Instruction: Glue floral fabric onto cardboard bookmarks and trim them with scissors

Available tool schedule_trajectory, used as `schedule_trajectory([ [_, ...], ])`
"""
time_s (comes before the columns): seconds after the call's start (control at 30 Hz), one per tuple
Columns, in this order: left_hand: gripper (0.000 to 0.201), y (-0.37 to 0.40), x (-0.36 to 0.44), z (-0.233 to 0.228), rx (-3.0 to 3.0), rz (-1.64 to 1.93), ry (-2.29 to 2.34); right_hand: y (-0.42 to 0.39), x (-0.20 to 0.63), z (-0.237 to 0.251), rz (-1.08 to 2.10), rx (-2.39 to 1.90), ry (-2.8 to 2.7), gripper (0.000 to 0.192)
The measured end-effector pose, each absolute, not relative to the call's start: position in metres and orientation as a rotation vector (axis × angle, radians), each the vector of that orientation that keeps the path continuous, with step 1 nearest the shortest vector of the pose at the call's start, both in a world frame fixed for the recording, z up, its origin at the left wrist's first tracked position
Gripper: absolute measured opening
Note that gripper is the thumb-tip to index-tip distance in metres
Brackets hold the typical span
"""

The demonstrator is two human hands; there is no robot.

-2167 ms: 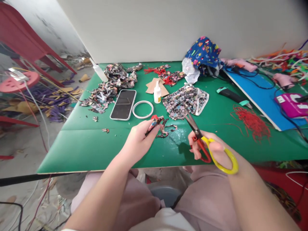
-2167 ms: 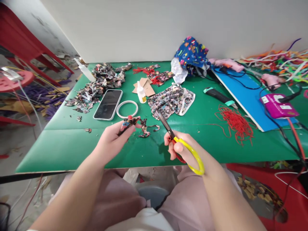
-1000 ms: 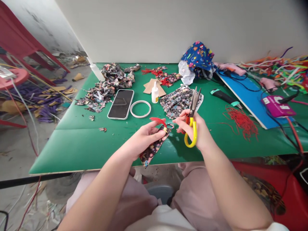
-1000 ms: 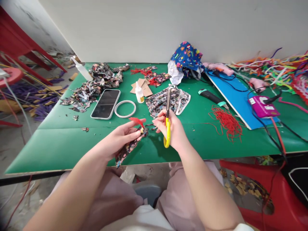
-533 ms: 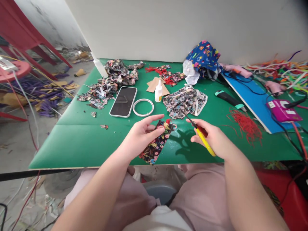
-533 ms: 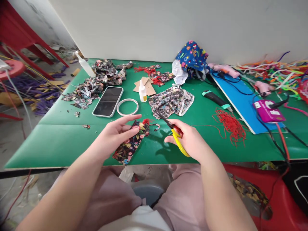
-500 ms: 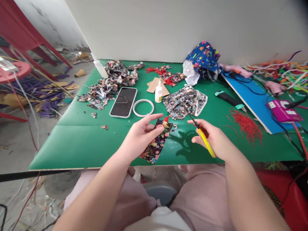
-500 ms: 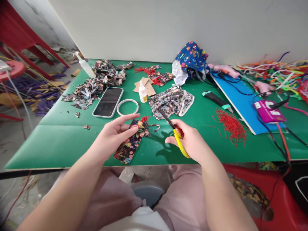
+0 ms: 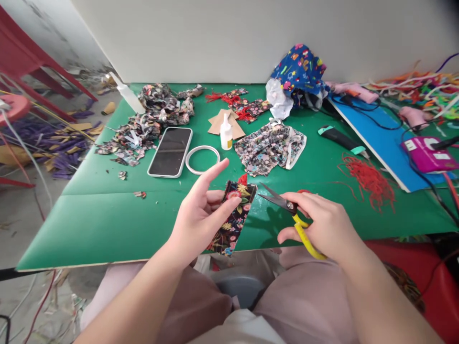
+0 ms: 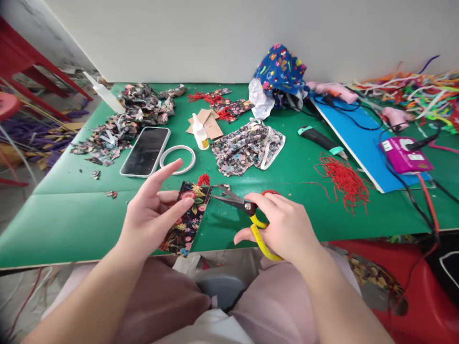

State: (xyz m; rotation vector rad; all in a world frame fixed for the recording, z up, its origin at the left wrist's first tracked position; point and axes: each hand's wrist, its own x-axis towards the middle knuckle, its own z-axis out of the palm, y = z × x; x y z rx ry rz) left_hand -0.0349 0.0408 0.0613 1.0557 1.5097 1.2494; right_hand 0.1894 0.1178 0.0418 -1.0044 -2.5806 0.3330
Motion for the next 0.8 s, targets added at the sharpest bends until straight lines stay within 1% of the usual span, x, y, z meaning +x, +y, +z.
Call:
schedule_trajectory([
  [0.07, 0.067, 0.0419, -0.0326, 0.0613, 1.054, 1.261, 1.505, 0.1170, 0.1901, 0.0408, 0.253, -0.990, -2.562, 0.057],
  [0.2, 0.068, 0.0436, -0.0291, 0.0587, 1.068, 1.275, 1.497, 0.1166, 0.1904, 0.0385, 0.122, -0.995, -2.582, 0.060],
  [0.4, 0.070, 0.0432, -0.0288, 0.0584, 1.060, 1.236, 1.502, 0.1160, 0.1871, 0.0382, 0.066, -0.964, -2.570, 0.064],
  [0.8, 0.066, 0.0417, -0.0280, 0.0578, 1.062, 1.214, 1.527, 0.1157, 0.1842, 0.0384, -0.046, -0.955, -2.587, 0.060],
])
